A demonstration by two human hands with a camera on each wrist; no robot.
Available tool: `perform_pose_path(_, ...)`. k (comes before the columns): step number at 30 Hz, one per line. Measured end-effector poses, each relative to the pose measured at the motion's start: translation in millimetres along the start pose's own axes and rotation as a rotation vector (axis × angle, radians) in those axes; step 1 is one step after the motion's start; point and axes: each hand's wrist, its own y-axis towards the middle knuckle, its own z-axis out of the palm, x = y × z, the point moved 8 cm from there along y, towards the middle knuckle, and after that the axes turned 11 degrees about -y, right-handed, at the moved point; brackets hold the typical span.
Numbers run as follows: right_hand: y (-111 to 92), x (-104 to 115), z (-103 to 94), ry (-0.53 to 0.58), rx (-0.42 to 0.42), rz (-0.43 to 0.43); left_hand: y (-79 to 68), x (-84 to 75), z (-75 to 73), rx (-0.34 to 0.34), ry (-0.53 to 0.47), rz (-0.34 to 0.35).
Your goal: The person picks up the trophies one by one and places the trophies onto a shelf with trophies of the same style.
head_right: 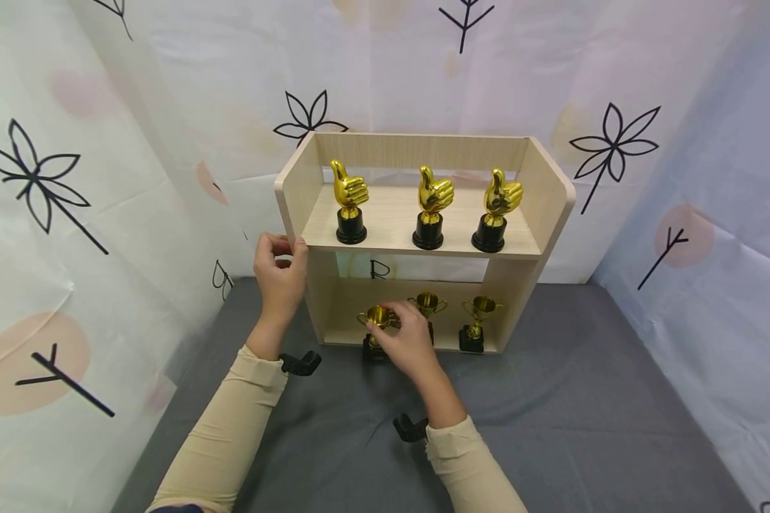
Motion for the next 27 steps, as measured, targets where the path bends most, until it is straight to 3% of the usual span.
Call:
perform_pose_path(21, 13.0, -3.8, 6.7, -0.028, -0.011, 0.018, 0.3, -2.7, -0.6, -0.009, 0.012, 0.011)
perform_pose_path(27, 15.2, -2.9, 9.1, -0.014, 0.004, 0.022, 1.8, 17.2, -1.8, -0.006, 0.025, 0.007)
